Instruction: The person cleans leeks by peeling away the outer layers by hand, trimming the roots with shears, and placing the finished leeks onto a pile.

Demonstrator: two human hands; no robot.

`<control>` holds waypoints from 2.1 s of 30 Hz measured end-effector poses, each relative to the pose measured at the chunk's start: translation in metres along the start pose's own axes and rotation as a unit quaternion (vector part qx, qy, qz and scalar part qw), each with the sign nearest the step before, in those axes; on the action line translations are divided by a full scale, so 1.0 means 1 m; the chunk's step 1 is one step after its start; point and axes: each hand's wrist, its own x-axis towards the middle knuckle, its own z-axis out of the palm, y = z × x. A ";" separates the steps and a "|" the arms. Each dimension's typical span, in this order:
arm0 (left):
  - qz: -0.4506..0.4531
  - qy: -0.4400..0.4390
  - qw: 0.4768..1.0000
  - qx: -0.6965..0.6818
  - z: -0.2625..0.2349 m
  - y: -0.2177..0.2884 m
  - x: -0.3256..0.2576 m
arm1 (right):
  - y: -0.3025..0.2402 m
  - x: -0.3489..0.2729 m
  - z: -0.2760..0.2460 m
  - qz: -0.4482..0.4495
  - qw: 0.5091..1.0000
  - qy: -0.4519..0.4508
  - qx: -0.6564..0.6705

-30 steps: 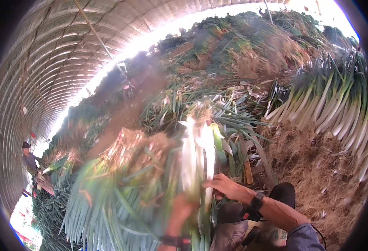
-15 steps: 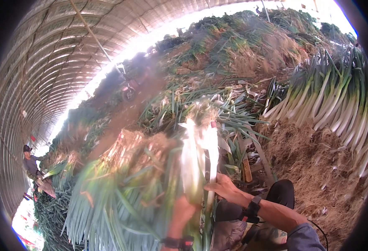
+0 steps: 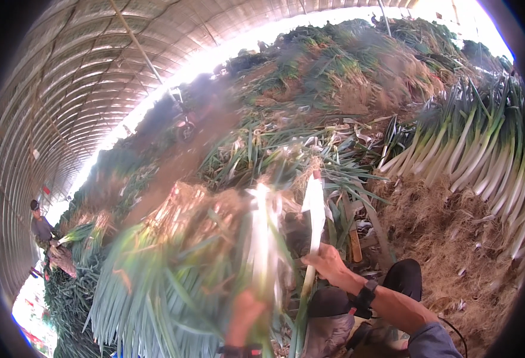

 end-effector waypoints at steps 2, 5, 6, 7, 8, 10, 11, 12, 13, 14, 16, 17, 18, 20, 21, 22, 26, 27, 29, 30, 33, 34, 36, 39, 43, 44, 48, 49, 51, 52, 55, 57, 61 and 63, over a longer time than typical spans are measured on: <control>-0.005 -0.002 0.998 0.058 0.002 0.025 -0.002 | -0.006 -0.012 0.010 -0.059 0.998 -0.009 -0.029; -0.023 -0.025 0.996 0.085 0.008 0.046 0.003 | -0.020 -0.022 0.021 -0.006 0.990 -0.139 -0.026; -0.040 -0.043 0.997 0.052 0.010 0.048 0.004 | -0.023 -0.024 0.022 -0.007 0.990 -0.137 -0.028; -0.039 -0.044 0.997 0.052 0.014 0.046 0.006 | -0.026 -0.026 0.023 -0.002 0.988 -0.154 -0.017; -0.026 -0.061 0.998 0.015 0.019 0.040 0.008 | -0.028 -0.028 0.024 0.003 0.985 -0.170 -0.006; -0.013 -0.080 0.996 -0.021 0.027 0.035 0.007 | -0.029 -0.030 0.022 0.007 0.983 -0.184 0.006; -0.025 -0.092 0.991 -0.090 0.029 0.035 0.004 | -0.028 -0.030 0.020 -0.005 0.981 -0.193 0.031; -0.038 -0.103 0.981 -0.159 0.031 0.034 0.002 | -0.028 -0.030 0.018 -0.017 0.978 -0.202 0.057; -0.038 -0.104 0.981 -0.158 0.032 0.031 0.001 | -0.029 -0.031 0.016 -0.017 0.978 -0.201 0.057; -0.050 -0.128 0.978 -0.158 0.032 0.028 0.000 | -0.031 -0.030 0.013 -0.012 0.977 -0.201 0.073; -0.062 -0.154 0.974 -0.156 0.032 0.034 -0.002 | -0.031 -0.032 0.011 -0.008 0.976 -0.199 0.091; -0.046 -0.159 0.971 -0.171 0.031 0.046 -0.006 | -0.032 -0.035 0.010 -0.030 0.974 -0.199 0.103; -0.030 -0.164 0.968 -0.185 0.032 0.053 -0.008 | -0.031 -0.036 0.010 -0.052 0.972 -0.199 0.114; -0.004 -0.163 0.964 -0.209 0.037 0.053 -0.008 | -0.030 -0.036 0.016 -0.022 0.978 -0.191 0.085; 0.022 -0.160 0.958 -0.235 0.040 0.054 -0.008 | -0.028 -0.035 0.019 0.010 0.981 -0.185 0.053; 0.021 -0.160 0.959 -0.232 0.045 0.054 -0.005 | -0.027 -0.032 0.025 0.009 0.981 -0.185 0.056; 0.046 -0.063 0.996 -0.045 0.071 0.046 0.001 | -0.027 -0.031 0.024 0.005 0.977 -0.214 -0.022; 0.093 -0.016 0.995 -0.036 0.073 0.041 0.001 | -0.029 -0.030 0.020 -0.047 0.971 -0.233 -0.012; 0.037 -0.028 0.998 -0.031 0.060 0.057 -0.010 | -0.018 -0.003 0.005 -0.170 0.972 -0.160 -0.025; -0.022 -0.034 0.999 -0.028 0.051 0.063 -0.017 | -0.013 0.011 -0.003 -0.289 0.952 -0.090 -0.040; -0.101 -0.037 0.993 -0.042 0.023 0.076 -0.043 | -0.075 0.011 -0.044 -0.103 0.982 -0.160 0.009; -0.109 -0.051 0.991 -0.051 0.021 0.085 -0.046 | -0.049 0.024 -0.056 -0.105 0.983 -0.152 0.010; -0.083 -0.052 0.994 -0.053 0.025 0.087 -0.043 | 0.005 0.049 -0.072 -0.311 0.920 -0.223 0.085; -0.146 -0.018 0.985 0.086 0.015 0.094 -0.053 | -0.057 -0.002 -0.043 -0.226 0.954 -0.113 -0.164; -0.117 0.020 0.986 0.113 0.020 0.078 -0.054 | -0.063 -0.009 -0.012 -0.192 0.919 0.039 -0.342; -0.096 0.029 0.984 0.148 0.024 0.073 -0.056 | -0.059 -0.007 -0.008 -0.200 0.922 0.035 -0.329; 0.005 0.060 0.982 0.176 0.048 0.024 -0.060 | -0.043 0.033 -0.003 -0.136 0.927 0.047 -0.346; 0.008 0.072 0.980 0.183 0.046 0.023 -0.068 | -0.041 0.046 -0.002 -0.203 0.903 0.078 -0.371; 0.015 0.075 0.979 0.189 0.043 0.022 -0.078 | -0.054 0.059 -0.010 -0.226 0.879 0.073 -0.413; -0.006 0.038 0.982 0.185 0.040 0.021 -0.085 | -0.063 0.065 -0.017 -0.249 0.853 0.070 -0.454; -0.032 -0.008 0.985 0.170 0.031 0.037 -0.119 | -0.092 0.095 -0.032 -0.160 0.825 0.063 -0.538; -0.003 -0.028 0.987 0.159 0.027 0.025 -0.131 | -0.097 0.102 -0.042 -0.152 0.838 0.097 -0.515; 0.037 0.029 0.990 0.131 0.025 0.022 -0.150 | -0.088 0.121 -0.056 -0.144 0.865 0.174 -0.448; -0.027 0.017 0.989 0.145 0.027 0.017 -0.161 | -0.090 0.125 -0.057 -0.106 0.889 0.183 -0.407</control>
